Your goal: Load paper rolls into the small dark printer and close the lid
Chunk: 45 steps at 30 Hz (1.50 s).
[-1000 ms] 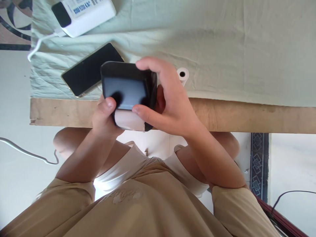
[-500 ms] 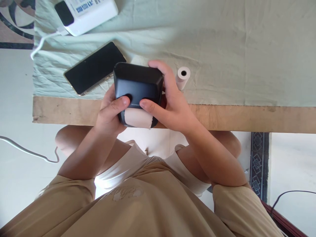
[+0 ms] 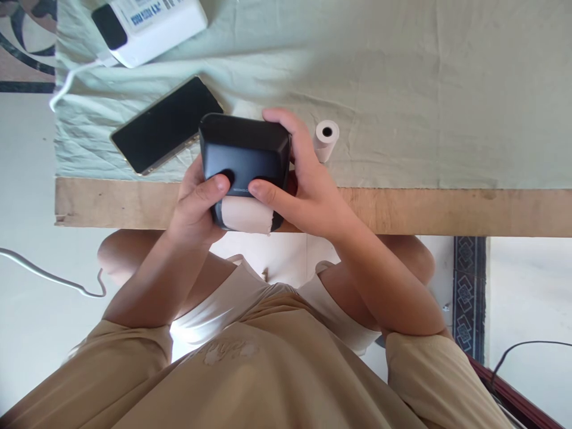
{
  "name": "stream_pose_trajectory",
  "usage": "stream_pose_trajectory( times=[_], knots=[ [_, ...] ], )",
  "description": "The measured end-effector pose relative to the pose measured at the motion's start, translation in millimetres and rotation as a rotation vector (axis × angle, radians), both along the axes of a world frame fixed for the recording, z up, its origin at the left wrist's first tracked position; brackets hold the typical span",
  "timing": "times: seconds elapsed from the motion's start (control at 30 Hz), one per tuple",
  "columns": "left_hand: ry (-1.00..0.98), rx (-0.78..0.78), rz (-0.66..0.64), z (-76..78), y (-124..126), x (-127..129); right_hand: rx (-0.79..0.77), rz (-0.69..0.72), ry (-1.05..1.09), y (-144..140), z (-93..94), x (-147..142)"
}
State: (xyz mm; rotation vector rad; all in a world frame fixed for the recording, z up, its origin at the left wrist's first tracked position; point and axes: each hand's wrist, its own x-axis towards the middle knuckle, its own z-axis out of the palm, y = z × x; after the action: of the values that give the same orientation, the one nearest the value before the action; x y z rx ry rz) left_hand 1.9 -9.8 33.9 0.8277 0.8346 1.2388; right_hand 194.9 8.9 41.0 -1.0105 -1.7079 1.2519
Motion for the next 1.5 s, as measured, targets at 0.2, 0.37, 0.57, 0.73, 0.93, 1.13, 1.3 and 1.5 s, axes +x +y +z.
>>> stream_pose_trajectory(
  times=[0.2,0.37,0.57,0.73,0.93,1.13,1.3,1.5],
  knots=[
    [-0.049,-0.063,-0.042,4.5,2,3,0.045,-0.011,-0.026,-1,-1.1,1],
    [-0.053,-0.191,0.091,1.1,7,6,0.046,-0.016,0.0,-1,-2.5,1],
    [-0.083,-0.169,0.067,-1.2,8,6,0.037,-0.077,-0.059,-2,-3.0,1],
    [-0.061,-0.193,0.178,0.2,9,5,0.006,-0.076,-0.06,-2,3.3,3],
    [-0.157,-0.282,0.129,14.8,10,11,0.017,-0.1,-0.097,-4,18.1,7],
    [-0.203,-0.182,-0.022,13.4,6,6,0.33,-0.416,-0.14,-6,32.1,8],
    [-0.089,-0.071,-0.105,2.1,6,-2,0.351,-0.562,0.013,-6,47.5,-1],
    [-0.064,-0.047,-0.107,3.3,5,0,0.5,-0.432,-0.338,-5,45.7,1]
  ],
)
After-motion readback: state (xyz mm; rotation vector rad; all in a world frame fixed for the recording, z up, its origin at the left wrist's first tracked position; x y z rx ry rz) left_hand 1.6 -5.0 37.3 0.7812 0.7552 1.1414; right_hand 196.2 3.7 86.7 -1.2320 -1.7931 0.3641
